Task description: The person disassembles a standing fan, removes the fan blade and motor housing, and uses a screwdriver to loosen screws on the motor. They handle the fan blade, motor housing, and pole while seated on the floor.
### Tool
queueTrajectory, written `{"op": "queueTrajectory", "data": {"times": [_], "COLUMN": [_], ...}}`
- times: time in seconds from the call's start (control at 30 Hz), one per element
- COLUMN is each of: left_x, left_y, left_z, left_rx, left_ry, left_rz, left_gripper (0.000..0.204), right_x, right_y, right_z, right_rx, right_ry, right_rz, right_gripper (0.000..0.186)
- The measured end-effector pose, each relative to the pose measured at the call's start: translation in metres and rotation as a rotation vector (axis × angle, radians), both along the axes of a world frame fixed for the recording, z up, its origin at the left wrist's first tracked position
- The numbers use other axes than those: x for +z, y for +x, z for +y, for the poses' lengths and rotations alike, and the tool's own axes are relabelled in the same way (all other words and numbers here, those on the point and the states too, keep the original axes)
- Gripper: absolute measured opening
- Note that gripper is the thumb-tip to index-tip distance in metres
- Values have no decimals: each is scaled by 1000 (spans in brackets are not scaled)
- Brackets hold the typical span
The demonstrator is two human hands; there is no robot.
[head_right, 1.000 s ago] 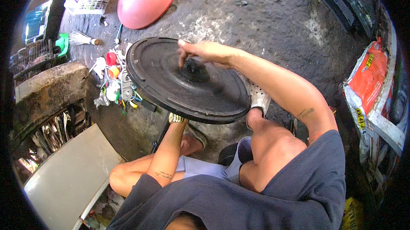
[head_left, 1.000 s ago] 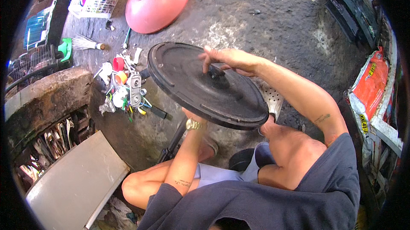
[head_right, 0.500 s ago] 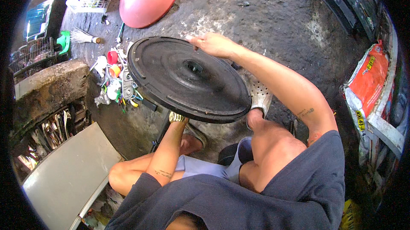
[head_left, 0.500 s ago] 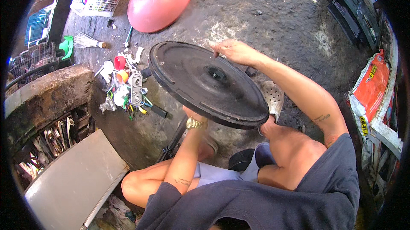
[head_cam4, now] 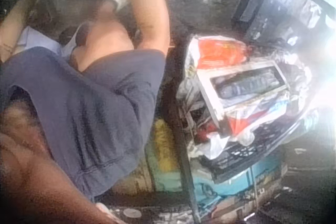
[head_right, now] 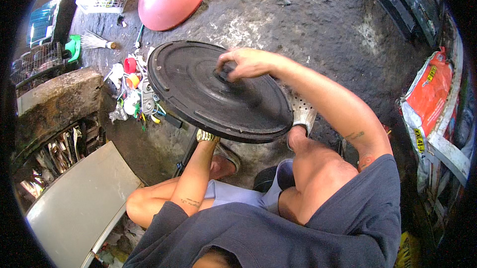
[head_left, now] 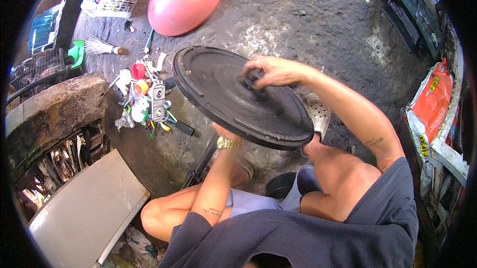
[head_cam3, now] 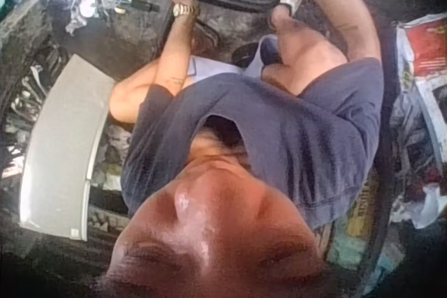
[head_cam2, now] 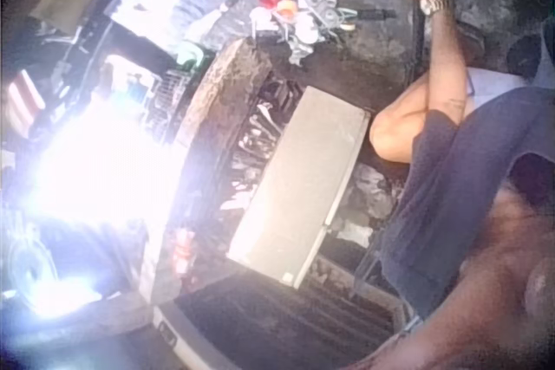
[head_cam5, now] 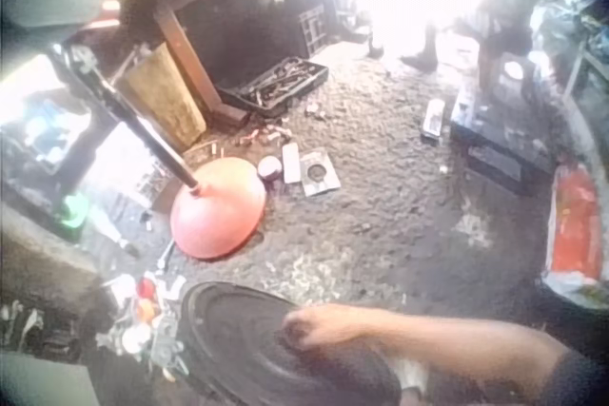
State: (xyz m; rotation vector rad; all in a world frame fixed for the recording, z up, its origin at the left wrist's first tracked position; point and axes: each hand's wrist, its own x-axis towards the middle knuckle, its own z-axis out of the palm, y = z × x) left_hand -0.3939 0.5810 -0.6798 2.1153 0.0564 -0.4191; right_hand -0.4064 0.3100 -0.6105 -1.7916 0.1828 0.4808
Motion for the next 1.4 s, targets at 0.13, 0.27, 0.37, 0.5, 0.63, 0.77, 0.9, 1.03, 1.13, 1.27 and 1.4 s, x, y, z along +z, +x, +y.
{"op": "queueTrajectory", "data": {"times": [0.13, 0.27, 0.37, 0.5, 0.63, 0.77, 0.9, 1.03, 1.13, 1.27, 1.4], "left_x": [0, -3, 3, -10, 3, 20, 47, 56, 51, 43, 46], "left_y": [2, 1, -6, -4, -1, 13, 22, 25, 29, 37, 36], "left_z": [4, 4, -5, 3, -7, -9, -35, -62, -78, -109, -114], "left_rx": [9, 97, 108, -96, -282, -528, -642, -649, -704, -732, -736], "left_ry": [2, -128, -171, 93, 173, 302, 636, 642, 585, 516, 538], "left_rz": [106, 130, 112, -112, -128, -206, -237, -141, -138, -161, -106], "left_gripper": [24, 26, 31, 35, 35, 33, 29, 28, 30, 30, 27], "right_x": [-19, -36, -47, 25, 96, 113, 113, 121, 115, 117, 127], "right_y": [1, 6, -7, -17, -50, -62, -62, -68, -72, -71, -69], "right_z": [-25, -9, -6, 18, 50, 66, 47, 23, 8, 16, -21], "right_rx": [-196, -146, -68, -5, -110, -165, -209, -290, -356, -384, -451], "right_ry": [318, -52, -163, -86, -133, -265, -260, -255, -310, -521, -459], "right_rz": [-284, -13, -27, -79, -362, -458, -460, -446, -497, -582, -496], "right_gripper": [35, 52, 56, 61, 75, 69, 52, 50, 48, 48, 48]}}
